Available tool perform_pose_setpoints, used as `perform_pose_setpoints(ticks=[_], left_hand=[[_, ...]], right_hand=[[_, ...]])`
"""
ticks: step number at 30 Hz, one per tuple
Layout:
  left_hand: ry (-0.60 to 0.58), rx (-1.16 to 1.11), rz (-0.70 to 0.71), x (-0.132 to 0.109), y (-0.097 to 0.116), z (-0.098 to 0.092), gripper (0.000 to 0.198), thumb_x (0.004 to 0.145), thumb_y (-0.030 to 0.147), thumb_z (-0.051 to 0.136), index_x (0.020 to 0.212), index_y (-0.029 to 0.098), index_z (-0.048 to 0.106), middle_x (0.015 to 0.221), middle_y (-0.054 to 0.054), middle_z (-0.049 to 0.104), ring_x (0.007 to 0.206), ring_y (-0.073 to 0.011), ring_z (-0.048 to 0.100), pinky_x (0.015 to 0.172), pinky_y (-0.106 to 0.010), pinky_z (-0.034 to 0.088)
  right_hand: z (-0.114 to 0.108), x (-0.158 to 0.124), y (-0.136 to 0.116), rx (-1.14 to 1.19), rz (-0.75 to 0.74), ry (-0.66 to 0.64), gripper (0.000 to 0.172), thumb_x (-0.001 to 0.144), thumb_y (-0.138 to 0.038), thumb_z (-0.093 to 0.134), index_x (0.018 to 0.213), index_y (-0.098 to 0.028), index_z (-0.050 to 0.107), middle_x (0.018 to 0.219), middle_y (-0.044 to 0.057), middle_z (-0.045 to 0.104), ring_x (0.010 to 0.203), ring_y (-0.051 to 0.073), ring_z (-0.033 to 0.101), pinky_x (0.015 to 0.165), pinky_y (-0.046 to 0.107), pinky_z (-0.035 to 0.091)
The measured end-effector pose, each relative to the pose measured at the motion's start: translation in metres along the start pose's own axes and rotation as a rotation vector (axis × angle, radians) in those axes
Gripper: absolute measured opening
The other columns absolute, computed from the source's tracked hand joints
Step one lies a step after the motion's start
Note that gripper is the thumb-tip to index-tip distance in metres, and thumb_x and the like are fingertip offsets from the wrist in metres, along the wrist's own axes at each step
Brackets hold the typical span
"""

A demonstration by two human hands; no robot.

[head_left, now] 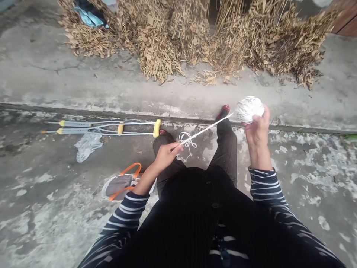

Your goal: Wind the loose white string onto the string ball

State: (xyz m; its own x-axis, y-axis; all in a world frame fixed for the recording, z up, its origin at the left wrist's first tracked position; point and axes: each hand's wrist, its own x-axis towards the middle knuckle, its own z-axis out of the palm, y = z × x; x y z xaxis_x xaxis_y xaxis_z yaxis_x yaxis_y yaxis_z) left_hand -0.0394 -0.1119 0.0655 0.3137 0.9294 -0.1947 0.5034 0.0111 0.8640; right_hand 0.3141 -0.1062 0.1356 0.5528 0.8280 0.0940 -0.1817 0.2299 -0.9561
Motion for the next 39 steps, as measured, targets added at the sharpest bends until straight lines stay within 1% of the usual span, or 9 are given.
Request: perform_pose_setpoints(ticks=[3, 5, 9, 12, 17, 22, 25, 35, 39], left_hand=[[-0.022, 0.023, -0.019, 0.025, -0.019, 0.02, 0.024, 0.083, 0.047, 0.071, 0.093, 0.027, 0.081, 0.102, -0.005, 0.084, 0.104, -0.0311, 0.076, 0.096, -0.037, 0.057], [0.014, -0.021, 0.006, 0.041, -0.01, 0.033, 0.025, 0.082, 0.038, 0.072, 0.103, 0.027, 0.081, 0.11, -0.007, 0.083, 0.11, -0.0309, 0.076, 0.099, -0.038, 0.057], [-0.033, -0.344, 0.151, 0.072, 0.049, 0.058, 0.033, 0.087, 0.034, 0.071, 0.118, 0.023, 0.077, 0.128, -0.011, 0.077, 0.101, -0.0246, 0.076, 0.086, -0.035, 0.062], [-0.148, -0.625, 0.235, 0.094, 0.096, 0.075, 0.042, 0.089, 0.033, 0.074, 0.129, 0.021, 0.072, 0.134, -0.014, 0.073, 0.095, -0.0208, 0.075, 0.074, -0.031, 0.062], [-0.165, -0.774, 0.328, 0.116, 0.128, 0.092, 0.04, 0.085, 0.018, 0.077, 0.125, 0.02, 0.077, 0.133, -0.014, 0.075, 0.116, -0.0251, 0.071, 0.071, -0.025, 0.059], [-0.174, -0.581, 0.297, 0.108, 0.127, 0.082, 0.016, 0.092, 0.022, 0.072, 0.099, 0.012, 0.082, 0.077, -0.005, 0.076, 0.068, -0.012, 0.068, 0.062, -0.021, 0.05], [-0.198, -0.535, 0.294, 0.101, 0.13, 0.068, 0.022, 0.096, 0.023, 0.066, 0.081, 0.011, 0.077, 0.06, 0.0, 0.067, 0.054, -0.0067, 0.059, 0.058, -0.018, 0.045], [-0.587, -0.652, 0.087, 0.097, 0.134, 0.044, 0.019, 0.094, 0.025, 0.069, 0.083, 0.009, 0.073, 0.065, -0.002, 0.07, 0.05, -0.0055, 0.06, 0.055, -0.017, 0.047], [-0.775, -0.558, 0.082, 0.101, 0.137, 0.038, 0.022, 0.089, 0.027, 0.076, 0.076, 0.01, 0.073, 0.064, -0.003, 0.07, 0.049, -0.0053, 0.058, 0.054, -0.018, 0.046]], right_hand=[[0.006, -0.004, -0.027, 0.1, 0.031, -0.102, 0.057, 0.064, -0.038, 0.07, 0.12, -0.03, 0.062, 0.124, 0.006, 0.068, 0.107, 0.021, 0.068, 0.069, 0.024, 0.058], [0.014, -0.009, -0.038, 0.162, 0.08, -0.151, 0.061, 0.064, -0.038, 0.07, 0.124, -0.03, 0.063, 0.124, 0.007, 0.07, 0.11, 0.022, 0.069, 0.071, 0.025, 0.06], [0.027, -0.018, -0.037, 0.211, 0.182, -0.209, 0.066, 0.064, -0.036, 0.072, 0.13, -0.03, 0.064, 0.124, 0.007, 0.073, 0.109, 0.024, 0.07, 0.06, 0.024, 0.057], [0.029, -0.019, -0.026, 0.215, 0.274, -0.246, 0.069, 0.064, -0.038, 0.074, 0.131, -0.029, 0.064, 0.126, 0.008, 0.074, 0.112, 0.025, 0.07, 0.065, 0.027, 0.061], [0.021, -0.017, -0.018, 0.26, 0.383, -0.286, 0.069, 0.063, -0.037, 0.077, 0.13, -0.029, 0.065, 0.12, 0.006, 0.076, 0.124, 0.027, 0.069, 0.085, 0.035, 0.067], [0.02, -0.022, -0.021, 0.393, 0.443, -0.281, 0.069, 0.061, -0.038, 0.075, 0.128, -0.025, 0.067, 0.127, 0.01, 0.075, 0.131, 0.033, 0.068, 0.094, 0.046, 0.068], [0.02, -0.025, -0.02, 0.424, 0.445, -0.275, 0.066, 0.06, -0.037, 0.076, 0.125, -0.024, 0.068, 0.131, 0.011, 0.074, 0.131, 0.032, 0.068, 0.094, 0.045, 0.068], [0.018, -0.03, -0.017, 0.339, 0.393, -0.244, 0.056, 0.057, -0.061, 0.081, 0.102, -0.028, 0.075, 0.13, 0.006, 0.075, 0.145, 0.033, 0.057, 0.115, 0.053, 0.055], [0.014, -0.028, -0.017, 0.24, 0.386, -0.368, 0.065, 0.057, -0.073, 0.076, 0.106, -0.03, 0.076, 0.126, 0.009, 0.075, 0.141, 0.038, 0.059, 0.112, 0.061, 0.054]])
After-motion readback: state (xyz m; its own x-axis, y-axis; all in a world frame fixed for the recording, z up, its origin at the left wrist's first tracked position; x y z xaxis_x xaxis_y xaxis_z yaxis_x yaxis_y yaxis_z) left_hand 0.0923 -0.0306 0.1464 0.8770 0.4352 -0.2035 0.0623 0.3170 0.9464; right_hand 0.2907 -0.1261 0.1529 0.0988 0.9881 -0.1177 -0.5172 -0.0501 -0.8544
